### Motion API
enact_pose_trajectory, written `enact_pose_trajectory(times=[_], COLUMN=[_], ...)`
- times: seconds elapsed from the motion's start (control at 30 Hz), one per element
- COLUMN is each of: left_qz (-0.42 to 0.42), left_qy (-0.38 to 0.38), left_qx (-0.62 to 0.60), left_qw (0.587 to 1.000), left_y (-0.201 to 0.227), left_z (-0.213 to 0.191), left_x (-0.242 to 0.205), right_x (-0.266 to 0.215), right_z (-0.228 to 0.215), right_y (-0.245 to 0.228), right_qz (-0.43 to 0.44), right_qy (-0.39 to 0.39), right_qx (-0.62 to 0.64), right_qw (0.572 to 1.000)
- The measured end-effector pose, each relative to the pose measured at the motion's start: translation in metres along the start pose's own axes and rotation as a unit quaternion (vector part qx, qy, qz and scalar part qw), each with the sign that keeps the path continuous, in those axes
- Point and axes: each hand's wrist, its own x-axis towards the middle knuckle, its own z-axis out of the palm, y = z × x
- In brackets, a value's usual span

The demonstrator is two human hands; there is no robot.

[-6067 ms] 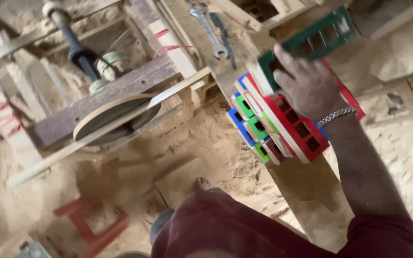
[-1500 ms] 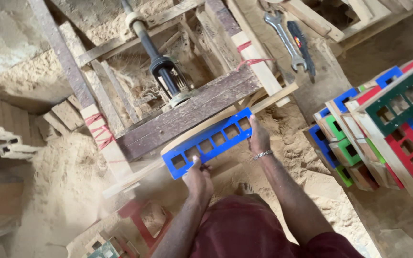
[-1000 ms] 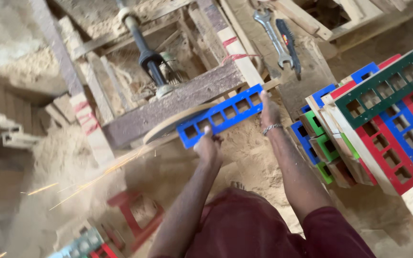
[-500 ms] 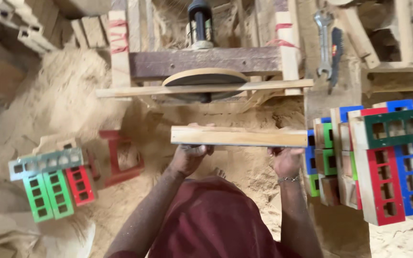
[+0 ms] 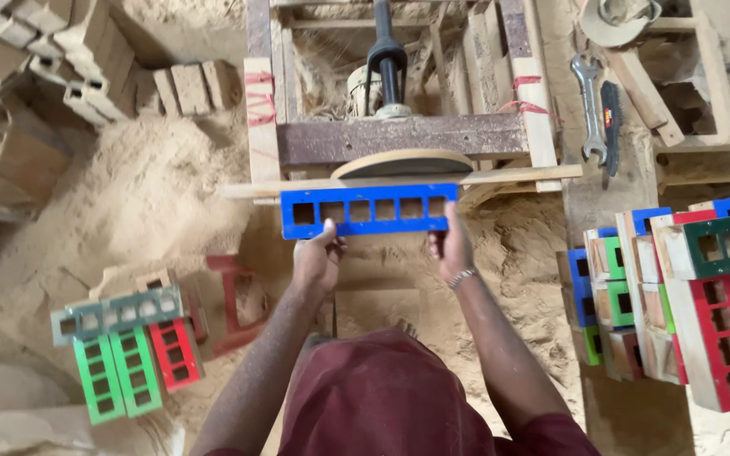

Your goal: The person sands the edges and faces of multiple small, colorful wooden blocks using a stationary belt sander. They handle the blocks one at a time, rotating them to sand different sides, and place finished pieces into a stack.

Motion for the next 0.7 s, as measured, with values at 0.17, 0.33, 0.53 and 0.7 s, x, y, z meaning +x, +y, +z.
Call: enact_pose_trajectory(times=[0.17,0.33,0.53,0.7], left_qz=[-0.063,-0.073,-0.051,-0.042], left_qy=[0.069,0.080,0.083,0.082], left_qx=[-0.009,0.041,0.053,0.059], left_qw=[0.996,0.993,0.994,0.994], left_y=[0.035,0.055,0.028,-0.017], left_z=[-0.016,-0.015,0.020,0.060], left_x=[0.050,0.049,0.035,0.029], right_x=[0.029,0.042,0.056,0.064], right_z=[0.053,0.073,0.045,0.004], right_y=[0.011,0.026,0.024,-0.001], right_qz=[0.093,0.067,0.069,0.051], right_qy=[0.095,0.179,0.233,0.257], right_qx=[-0.037,-0.079,-0.095,-0.054], right_qw=[0.990,0.978,0.965,0.963])
